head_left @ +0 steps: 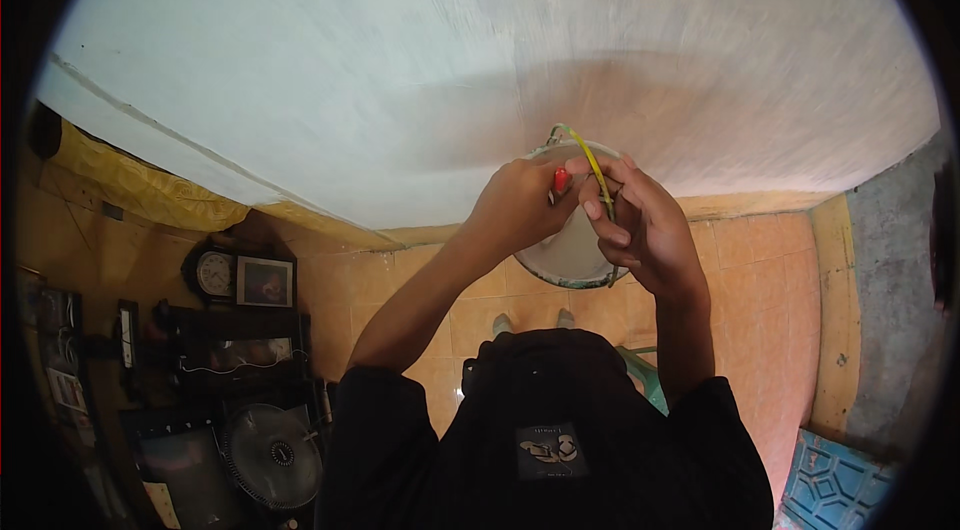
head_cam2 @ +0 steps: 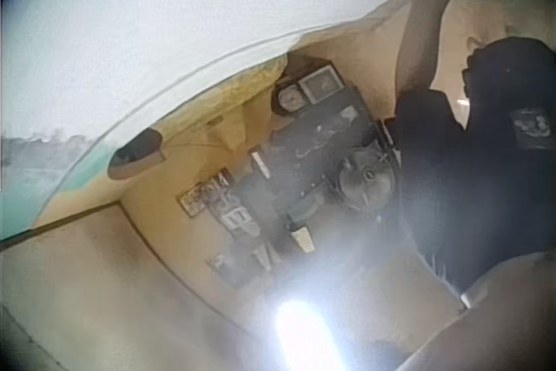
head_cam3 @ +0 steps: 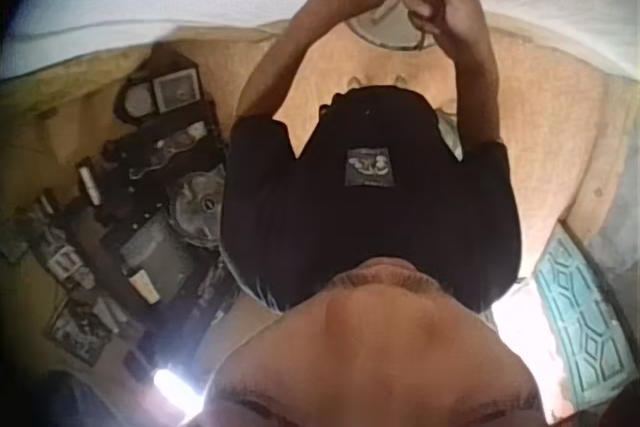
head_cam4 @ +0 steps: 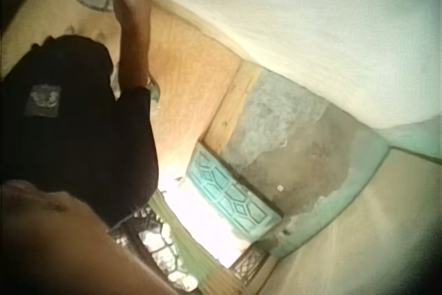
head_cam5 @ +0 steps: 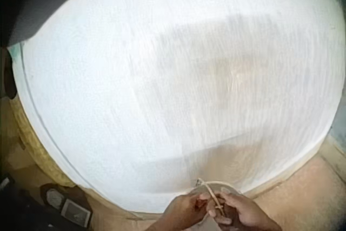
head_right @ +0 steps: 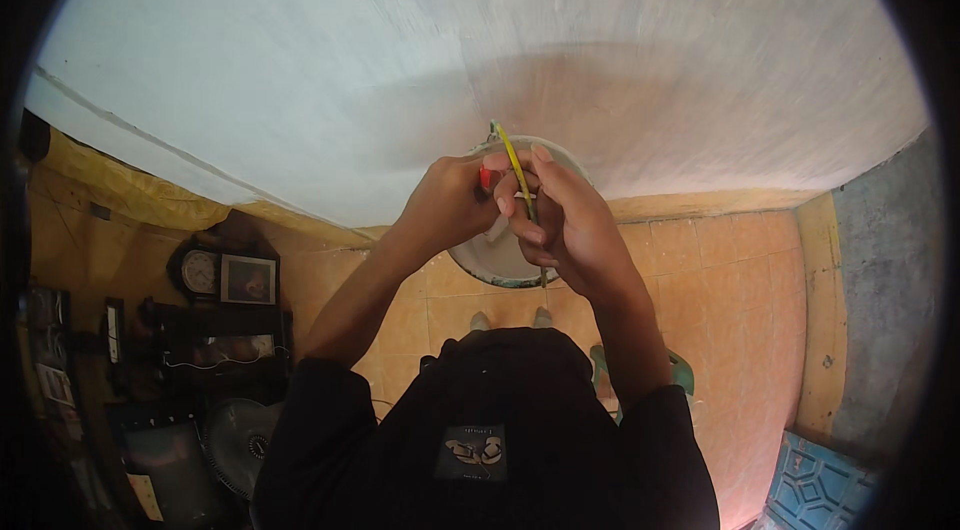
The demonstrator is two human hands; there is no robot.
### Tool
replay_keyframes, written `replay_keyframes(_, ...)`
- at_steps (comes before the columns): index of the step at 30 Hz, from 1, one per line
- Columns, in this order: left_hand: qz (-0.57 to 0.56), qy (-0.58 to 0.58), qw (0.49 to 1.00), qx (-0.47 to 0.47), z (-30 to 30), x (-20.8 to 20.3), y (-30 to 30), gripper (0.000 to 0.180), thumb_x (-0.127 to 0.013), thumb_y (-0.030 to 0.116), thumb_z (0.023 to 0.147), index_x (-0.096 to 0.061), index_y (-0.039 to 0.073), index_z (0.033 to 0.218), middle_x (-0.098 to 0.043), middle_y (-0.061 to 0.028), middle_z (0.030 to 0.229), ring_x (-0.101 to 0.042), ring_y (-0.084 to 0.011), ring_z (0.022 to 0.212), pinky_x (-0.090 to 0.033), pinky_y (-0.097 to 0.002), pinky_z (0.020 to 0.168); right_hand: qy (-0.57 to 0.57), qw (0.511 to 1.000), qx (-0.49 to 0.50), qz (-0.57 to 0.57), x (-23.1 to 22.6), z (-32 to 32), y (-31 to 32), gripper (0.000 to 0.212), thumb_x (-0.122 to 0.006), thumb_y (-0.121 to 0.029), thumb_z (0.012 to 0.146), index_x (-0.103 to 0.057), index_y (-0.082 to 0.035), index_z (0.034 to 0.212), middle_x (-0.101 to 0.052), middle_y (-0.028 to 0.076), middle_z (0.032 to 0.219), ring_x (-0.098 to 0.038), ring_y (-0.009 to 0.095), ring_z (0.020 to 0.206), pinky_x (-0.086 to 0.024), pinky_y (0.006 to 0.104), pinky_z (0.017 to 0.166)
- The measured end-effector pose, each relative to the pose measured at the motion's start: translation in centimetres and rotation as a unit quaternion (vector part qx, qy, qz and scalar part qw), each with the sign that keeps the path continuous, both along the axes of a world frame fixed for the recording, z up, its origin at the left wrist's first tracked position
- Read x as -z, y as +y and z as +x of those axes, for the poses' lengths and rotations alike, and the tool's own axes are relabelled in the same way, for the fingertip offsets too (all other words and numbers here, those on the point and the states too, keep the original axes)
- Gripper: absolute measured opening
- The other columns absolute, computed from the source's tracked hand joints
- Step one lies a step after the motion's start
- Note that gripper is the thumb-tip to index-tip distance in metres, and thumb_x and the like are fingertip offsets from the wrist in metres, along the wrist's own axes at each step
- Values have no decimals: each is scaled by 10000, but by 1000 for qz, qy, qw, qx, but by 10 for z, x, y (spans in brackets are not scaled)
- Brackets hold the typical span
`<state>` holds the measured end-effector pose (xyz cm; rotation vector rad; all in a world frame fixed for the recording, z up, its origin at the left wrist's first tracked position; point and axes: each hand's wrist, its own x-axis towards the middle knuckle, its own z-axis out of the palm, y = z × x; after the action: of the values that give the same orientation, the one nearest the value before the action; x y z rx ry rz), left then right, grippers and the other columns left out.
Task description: The person paints an interior wall with white paint using a paint brush.
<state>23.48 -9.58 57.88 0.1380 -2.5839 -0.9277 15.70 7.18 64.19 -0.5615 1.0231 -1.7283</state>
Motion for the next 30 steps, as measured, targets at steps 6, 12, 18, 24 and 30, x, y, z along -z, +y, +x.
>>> replay_keyframes(6, 43, -14, 999, -6, 0, 2, -2, 164, -659, 164, 770, -612, 21, 703, -606, -174, 648, -598, -371, 628, -469, -428, 579, -1, 1000, 10, 4, 2, 3, -7, 470, -292, -381, 1028, -533, -15, 1199, -518, 0, 822, -337, 53, 548, -273, 196, 410)
replay_keyframes(12, 28, -7, 1000, 1, 6, -3, -14, 173, -664, 169, 780, -608, 19, 714, -611, -171, 669, -597, -367, 621, -469, -422, 561, -3, 1000, 16, 1, 5, 5, -17, 470, -294, -370, 1029, -524, -6, 1219, -512, 1, 825, -335, 54, 556, -283, 193, 412)
replay_keyframes(18, 49, 63, 997, 13, 14, -28, -25, 195, -691, 176, 824, -604, 20, 746, -617, -155, 697, -594, -355, 601, -466, -398, 529, -11, 999, 36, -3, 11, 4, -29, 416, -316, -308, 1023, -516, -1, 1219, -495, -1, 822, -332, 49, 556, -285, 189, 415)
replay_keyframes(24, 21, 42, 998, 51, 32, -28, -31, 109, -723, 94, 812, -665, 20, 867, -664, -106, 780, -640, -262, 644, -497, -320, 585, -25, 998, 55, 11, 11, 6, -38, 294, -399, -181, 994, -499, -4, 1207, -480, -18, 815, -322, 25, 532, -259, 165, 393)
replay_keyframes(30, -11, 60, 997, 41, 44, -42, -29, 104, -735, 96, 804, -676, 44, 873, -673, -88, 809, -637, -251, 654, -505, -315, 593, -34, 997, 63, 19, 17, 1, -41, 265, -424, -170, 989, -483, -22, 1202, -486, -19, 819, -343, 26, 548, -267, 168, 420)
